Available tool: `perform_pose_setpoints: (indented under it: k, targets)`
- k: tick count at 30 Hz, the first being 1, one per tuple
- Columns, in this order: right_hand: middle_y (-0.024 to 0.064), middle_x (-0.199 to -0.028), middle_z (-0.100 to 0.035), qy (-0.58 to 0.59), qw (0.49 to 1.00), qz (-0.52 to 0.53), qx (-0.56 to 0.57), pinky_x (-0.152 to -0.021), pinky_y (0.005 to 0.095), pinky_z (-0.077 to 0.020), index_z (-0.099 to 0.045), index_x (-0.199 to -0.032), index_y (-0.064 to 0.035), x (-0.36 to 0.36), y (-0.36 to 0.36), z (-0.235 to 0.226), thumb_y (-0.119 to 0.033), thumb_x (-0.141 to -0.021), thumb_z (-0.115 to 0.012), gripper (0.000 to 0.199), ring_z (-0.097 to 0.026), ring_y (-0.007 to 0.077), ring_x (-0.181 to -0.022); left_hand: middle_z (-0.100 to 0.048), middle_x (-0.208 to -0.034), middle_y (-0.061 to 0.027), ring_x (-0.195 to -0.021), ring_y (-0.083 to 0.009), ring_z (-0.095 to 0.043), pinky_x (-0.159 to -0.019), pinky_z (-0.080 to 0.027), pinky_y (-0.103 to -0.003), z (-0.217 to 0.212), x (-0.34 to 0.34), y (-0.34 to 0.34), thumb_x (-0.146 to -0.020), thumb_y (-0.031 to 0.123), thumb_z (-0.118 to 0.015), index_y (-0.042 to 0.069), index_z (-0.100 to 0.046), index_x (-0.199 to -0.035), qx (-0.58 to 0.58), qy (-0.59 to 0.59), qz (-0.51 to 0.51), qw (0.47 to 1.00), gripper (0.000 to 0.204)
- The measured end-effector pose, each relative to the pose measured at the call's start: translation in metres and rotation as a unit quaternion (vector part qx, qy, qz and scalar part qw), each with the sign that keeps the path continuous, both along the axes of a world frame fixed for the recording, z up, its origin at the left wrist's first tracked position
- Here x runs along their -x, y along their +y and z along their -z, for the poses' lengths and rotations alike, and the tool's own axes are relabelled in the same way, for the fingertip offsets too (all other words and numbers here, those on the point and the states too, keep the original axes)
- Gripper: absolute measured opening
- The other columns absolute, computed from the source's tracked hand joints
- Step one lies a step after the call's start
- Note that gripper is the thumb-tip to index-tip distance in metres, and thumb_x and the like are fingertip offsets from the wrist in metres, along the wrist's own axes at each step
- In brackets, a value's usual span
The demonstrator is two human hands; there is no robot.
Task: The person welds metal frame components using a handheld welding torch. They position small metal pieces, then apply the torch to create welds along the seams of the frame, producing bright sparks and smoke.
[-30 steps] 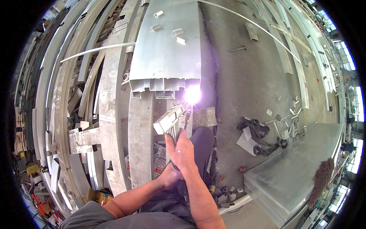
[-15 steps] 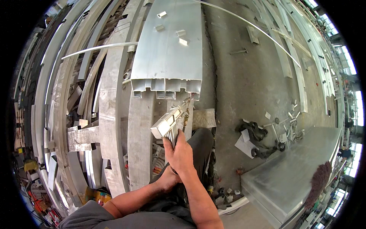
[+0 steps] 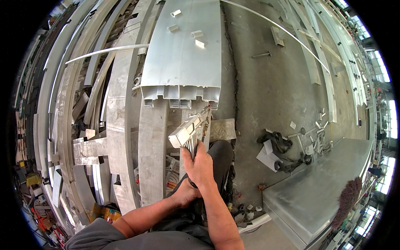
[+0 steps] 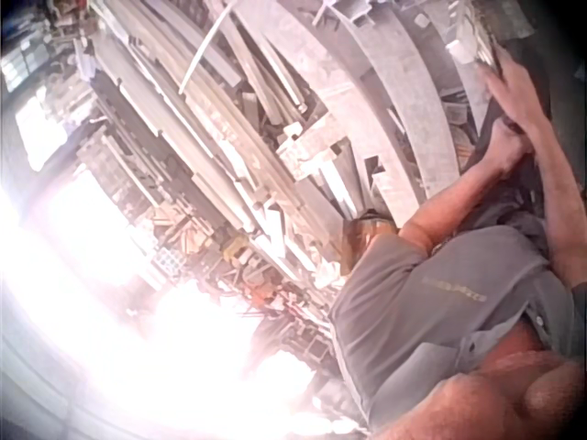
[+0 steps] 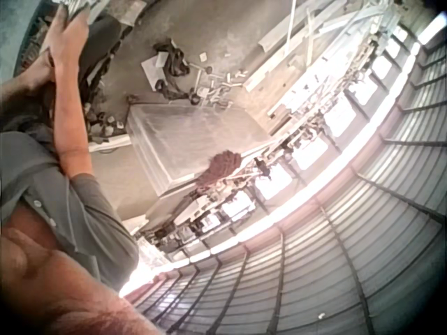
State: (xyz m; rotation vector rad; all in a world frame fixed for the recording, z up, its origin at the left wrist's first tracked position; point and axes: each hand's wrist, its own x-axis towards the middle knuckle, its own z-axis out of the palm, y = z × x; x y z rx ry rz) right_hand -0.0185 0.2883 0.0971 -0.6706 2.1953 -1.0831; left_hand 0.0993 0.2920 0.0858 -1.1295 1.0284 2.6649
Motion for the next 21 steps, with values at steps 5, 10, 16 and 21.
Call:
perform_pose_setpoints:
  k: [5, 10, 16, 21]
  targets:
    - [0.0158, -0.072, -0.069, -0.038, 0.999, 0.006, 0.003, -0.063, 0.0379, -0.0527, -0.054, -0.126, 0.007, 0.004, 0.002, -0.001, -0.031, -0.094, -0.066, 0.051, -0.071, 0.0293, -0.067, -0.069, -0.085, -0.0078, -0.076, -0.0177, -0.066, -0.068, -0.054, -0.032, -0.011, 0.005, -0.004, -0.075, -0.002, -0.072, -0.003, -0.065, -0.092, 0.032, -0.019, 0.022, 0.999, 0.019]
    - [0.0261, -0.083, -0.069, -0.071, 0.997, 0.002, -0.003, -0.067, 0.0477, -0.0537, -0.052, -0.122, 0.0077, 0.007, 0.001, -0.007, -0.035, -0.094, -0.065, 0.053, -0.069, 0.0439, -0.077, -0.069, -0.086, -0.0084, -0.077, -0.0184, -0.066, -0.069, -0.054, -0.032, -0.013, 0.006, -0.004, -0.074, -0.003, -0.072, -0.003, -0.064, -0.093, 0.021, -0.033, 0.015, 0.999, 0.021]
    - [0.0153, -0.071, -0.068, -0.033, 0.999, 0.007, -0.003, -0.063, 0.0388, -0.0527, -0.054, -0.12, 0.0076, 0.004, 0.003, 0.006, -0.031, -0.094, -0.066, 0.048, -0.071, 0.0302, -0.068, -0.069, -0.088, -0.0085, -0.077, -0.0188, -0.066, -0.07, -0.054, -0.033, -0.009, 0.006, -0.004, -0.075, -0.005, -0.072, -0.004, -0.064, -0.095, 0.0, -0.019, 0.005, 1.0, 0.021]
    - [0.0168, -0.073, -0.069, 0.003, 1.0, 0.001, -0.016, -0.066, 0.0407, -0.0531, -0.054, -0.12, 0.0066, 0.002, 0.002, 0.006, -0.032, -0.094, -0.066, 0.048, -0.071, 0.0329, -0.071, -0.07, -0.089, -0.0081, -0.079, -0.0186, -0.067, -0.071, -0.054, -0.033, -0.007, 0.004, -0.002, -0.075, -0.005, -0.072, -0.004, -0.065, -0.096, -0.014, -0.031, -0.007, 0.999, 0.023]
